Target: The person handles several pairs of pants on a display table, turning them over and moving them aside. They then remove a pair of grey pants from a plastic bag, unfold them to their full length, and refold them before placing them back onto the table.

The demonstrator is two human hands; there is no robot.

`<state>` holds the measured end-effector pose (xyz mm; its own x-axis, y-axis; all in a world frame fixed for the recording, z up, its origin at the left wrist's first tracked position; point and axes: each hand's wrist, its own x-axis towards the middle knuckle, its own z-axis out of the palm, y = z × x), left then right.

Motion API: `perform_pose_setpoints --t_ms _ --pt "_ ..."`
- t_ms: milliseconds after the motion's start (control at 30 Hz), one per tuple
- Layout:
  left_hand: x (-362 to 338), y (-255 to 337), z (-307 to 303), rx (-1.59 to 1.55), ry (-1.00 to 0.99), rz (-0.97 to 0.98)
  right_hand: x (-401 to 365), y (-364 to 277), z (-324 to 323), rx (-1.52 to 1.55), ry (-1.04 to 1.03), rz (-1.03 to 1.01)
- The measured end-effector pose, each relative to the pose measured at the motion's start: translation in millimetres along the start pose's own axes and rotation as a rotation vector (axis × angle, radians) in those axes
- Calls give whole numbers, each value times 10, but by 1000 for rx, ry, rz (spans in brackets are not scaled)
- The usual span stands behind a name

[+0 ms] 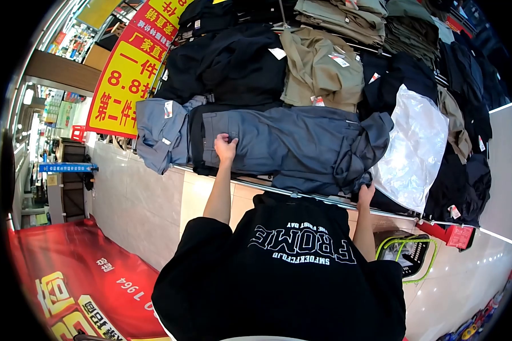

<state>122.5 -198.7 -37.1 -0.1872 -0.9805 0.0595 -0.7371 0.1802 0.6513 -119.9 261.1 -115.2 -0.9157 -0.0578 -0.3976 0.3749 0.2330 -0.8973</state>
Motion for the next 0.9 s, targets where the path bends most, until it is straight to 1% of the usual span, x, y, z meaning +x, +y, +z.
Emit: perform_pose_setpoints --t_ms 33,100,133,200,233,300,333,400,533,600,633,700,733,800,900 --pt "4 21 3 3 -3 2 -2 9 4 1 3 4" --pt "21 91 -2 80 -38 -126 0 18 5 -3 28 -21" --pt "34 105 8 81 -40 -124 0 20 8 -2 29 -20" --pt "57 109 31 174 -151 -194 88 134 -2 -79 52 -82" --pt "50 110 42 175 -150 -192 118 190 -18 -76 52 -81" --pt "17 130 71 230 -182 -103 106 169 -18 -71 51 -59" --pt "-1 134 80 231 -183 -100 100 162 -7 -69 52 -57" --pt "-47 145 82 85 -95 19 107 170 -9 -66 57 -63" --pt "-37 89 119 -25 -86 22 71 95 -19 -65 14 -30" --pt "-11 74 107 -217 -203 -120 58 82 -9 -42 28 -36" --pt "4 41 115 -217 -201 -123 53 75 -8 -44 25 -36" --pt "24 -14 128 -596 -307 -141 54 81 -12 -43 32 -25" --pt "21 -42 136 -596 -308 -142 58 83 -12 -44 33 -24" --pt "-30 46 39 -759 -348 -93 80 116 -23 -54 33 -25" --pt "-47 20 -2 -765 -373 -115 65 101 -18 -48 22 -32"
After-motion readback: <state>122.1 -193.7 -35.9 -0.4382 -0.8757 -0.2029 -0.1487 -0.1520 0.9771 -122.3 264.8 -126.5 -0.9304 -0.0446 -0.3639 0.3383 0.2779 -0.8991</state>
